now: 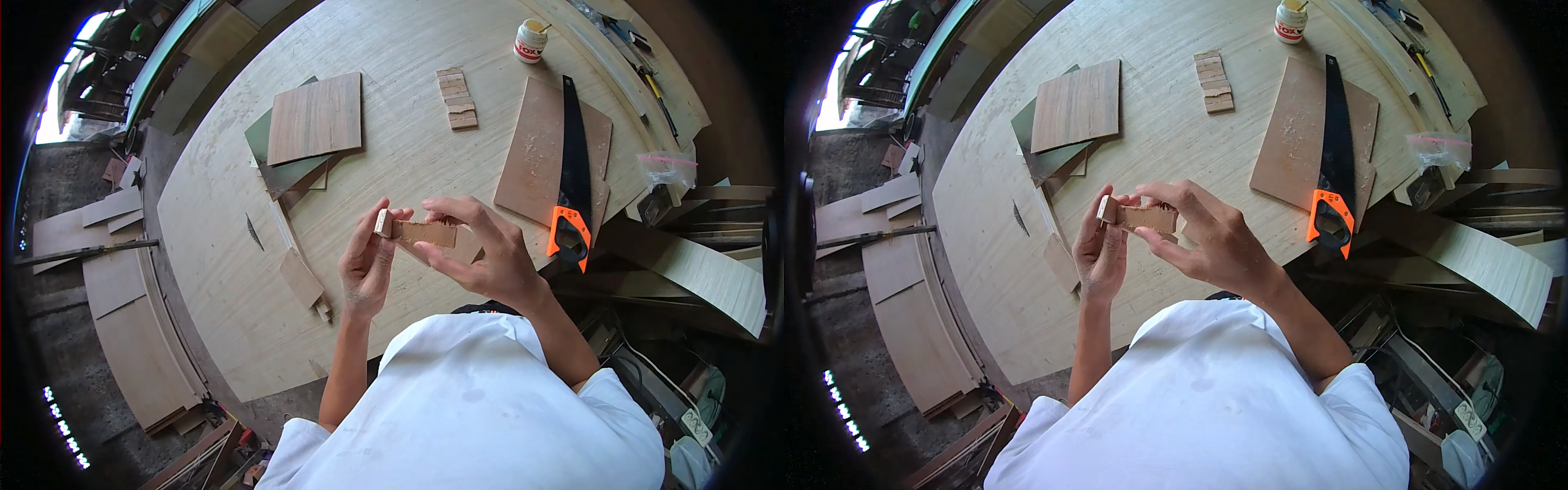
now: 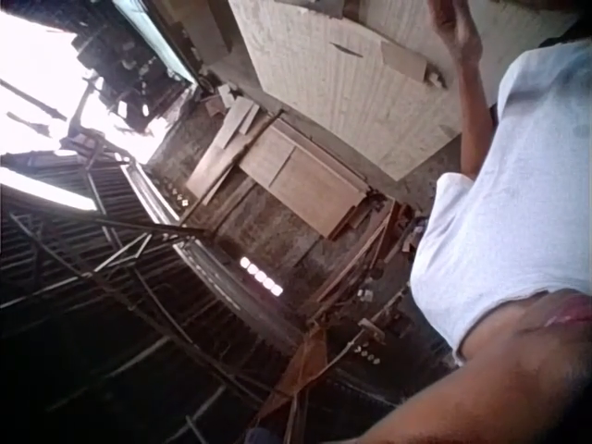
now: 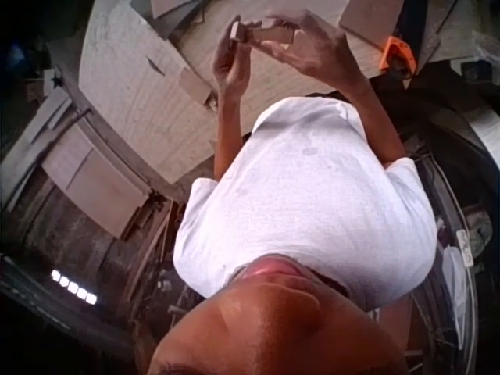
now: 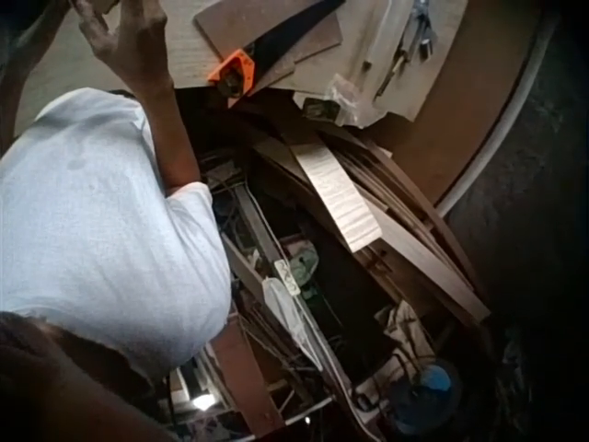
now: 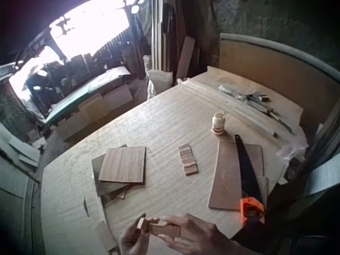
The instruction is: Assembling and checking the fit of small wooden pieces at a workshop table.
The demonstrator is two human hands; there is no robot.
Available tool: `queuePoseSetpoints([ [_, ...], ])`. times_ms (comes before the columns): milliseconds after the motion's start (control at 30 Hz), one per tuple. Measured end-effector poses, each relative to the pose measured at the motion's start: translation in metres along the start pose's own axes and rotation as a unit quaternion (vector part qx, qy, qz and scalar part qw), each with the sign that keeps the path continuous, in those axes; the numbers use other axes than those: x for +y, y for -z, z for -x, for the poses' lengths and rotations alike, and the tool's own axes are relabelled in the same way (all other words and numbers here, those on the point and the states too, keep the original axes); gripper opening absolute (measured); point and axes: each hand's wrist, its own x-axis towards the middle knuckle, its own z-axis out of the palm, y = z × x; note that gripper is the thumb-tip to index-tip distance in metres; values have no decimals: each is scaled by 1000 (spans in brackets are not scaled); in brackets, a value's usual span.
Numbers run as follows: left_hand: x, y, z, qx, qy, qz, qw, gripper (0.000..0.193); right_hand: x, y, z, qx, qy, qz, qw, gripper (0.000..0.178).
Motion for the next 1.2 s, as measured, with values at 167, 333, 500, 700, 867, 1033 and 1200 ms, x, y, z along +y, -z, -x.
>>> queuePoseSetpoints([
  [167, 1, 0, 2, 16, 0, -15, 1000, 48, 1, -1, -1, -4, 36, 3, 999, 63],
  [333, 1, -2, 2, 38, 5, -18, 999, 45, 1, -2, 0, 9, 59, 18, 998, 61],
  [500, 0, -5, 1, 34, 10, 18, 999, 45, 0, -2, 1, 16, 65, 31, 997, 59],
  [700, 1, -8, 2, 38, 29, 37, 998, 46, 0, -4, 6, 26, 45, 30, 998, 61],
  [867, 4, -13, 0, 38, 36, 50, 997, 46, -1, -7, 8, 58, 43, 28, 997, 62],
  [1033, 4, -12, 0, 31, 50, 52, 997, 46, 1, -7, 10, 53, 46, 37, 997, 63],
  [1200, 5, -11, 3, 47, 68, 33, 996, 47, -1, -6, 12, 46, 27, 29, 998, 61],
])
